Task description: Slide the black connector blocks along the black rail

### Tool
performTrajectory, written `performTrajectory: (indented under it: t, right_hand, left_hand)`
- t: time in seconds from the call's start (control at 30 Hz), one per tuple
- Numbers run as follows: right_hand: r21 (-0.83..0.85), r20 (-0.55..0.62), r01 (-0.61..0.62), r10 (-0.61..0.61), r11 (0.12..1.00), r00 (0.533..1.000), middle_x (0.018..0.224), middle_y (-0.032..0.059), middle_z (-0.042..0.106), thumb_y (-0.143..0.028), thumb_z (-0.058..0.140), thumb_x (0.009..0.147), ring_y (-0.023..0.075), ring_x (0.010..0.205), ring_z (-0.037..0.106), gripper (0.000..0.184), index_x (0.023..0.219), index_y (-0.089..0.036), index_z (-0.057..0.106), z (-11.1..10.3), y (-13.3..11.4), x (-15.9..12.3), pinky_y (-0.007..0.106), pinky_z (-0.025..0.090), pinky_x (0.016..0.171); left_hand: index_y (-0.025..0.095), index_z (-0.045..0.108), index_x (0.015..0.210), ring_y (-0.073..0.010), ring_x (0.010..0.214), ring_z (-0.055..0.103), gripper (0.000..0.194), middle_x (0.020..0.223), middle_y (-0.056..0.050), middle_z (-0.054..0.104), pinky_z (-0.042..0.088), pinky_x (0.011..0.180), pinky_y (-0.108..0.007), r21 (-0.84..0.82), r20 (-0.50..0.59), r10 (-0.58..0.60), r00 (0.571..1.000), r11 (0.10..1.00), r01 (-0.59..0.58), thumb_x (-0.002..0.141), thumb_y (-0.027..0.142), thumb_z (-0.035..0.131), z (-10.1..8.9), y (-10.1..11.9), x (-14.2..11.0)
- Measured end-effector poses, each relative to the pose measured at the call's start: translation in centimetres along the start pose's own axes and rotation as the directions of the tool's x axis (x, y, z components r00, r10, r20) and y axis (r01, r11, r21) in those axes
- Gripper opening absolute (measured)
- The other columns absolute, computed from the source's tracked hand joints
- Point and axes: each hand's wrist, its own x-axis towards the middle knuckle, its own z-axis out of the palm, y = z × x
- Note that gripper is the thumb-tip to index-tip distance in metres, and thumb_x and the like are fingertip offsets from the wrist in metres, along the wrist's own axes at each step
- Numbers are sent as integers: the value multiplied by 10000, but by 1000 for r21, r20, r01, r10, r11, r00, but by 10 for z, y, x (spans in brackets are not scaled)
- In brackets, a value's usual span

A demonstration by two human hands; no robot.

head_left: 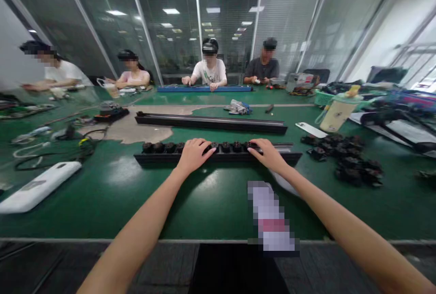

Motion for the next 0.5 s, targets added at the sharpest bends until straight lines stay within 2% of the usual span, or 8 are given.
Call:
performTrajectory:
  t: [0.2, 0.5]
  right_hand:
    - [-30, -1, -27, 27, 999, 1000, 1243, 134, 717, -516, 577, 1003, 331, 1199, 607, 417, 1266, -213, 694, 3, -10, 1, 503, 484, 1078]
    - [-37, -13, -25, 24, 999, 1000, 1199, 139, 713, -485, 554, 1023, 330, 1154, 609, 374, 1224, -214, 715, 4, -5, 2, 501, 489, 1045]
  left_hand:
    - [214, 736, 1192, -291, 1122, 659, 358, 1199, -91, 748, 466, 983, -443, -7, -11, 5, 1000, 1000, -5, 1063, 475, 526, 2, -4, -1]
    - [205, 739, 1185, -292, 1114, 657, 362, 1194, -99, 744, 458, 982, -439, -27, -12, -1, 1000, 1000, 1, 1060, 474, 531, -1, -1, 0]
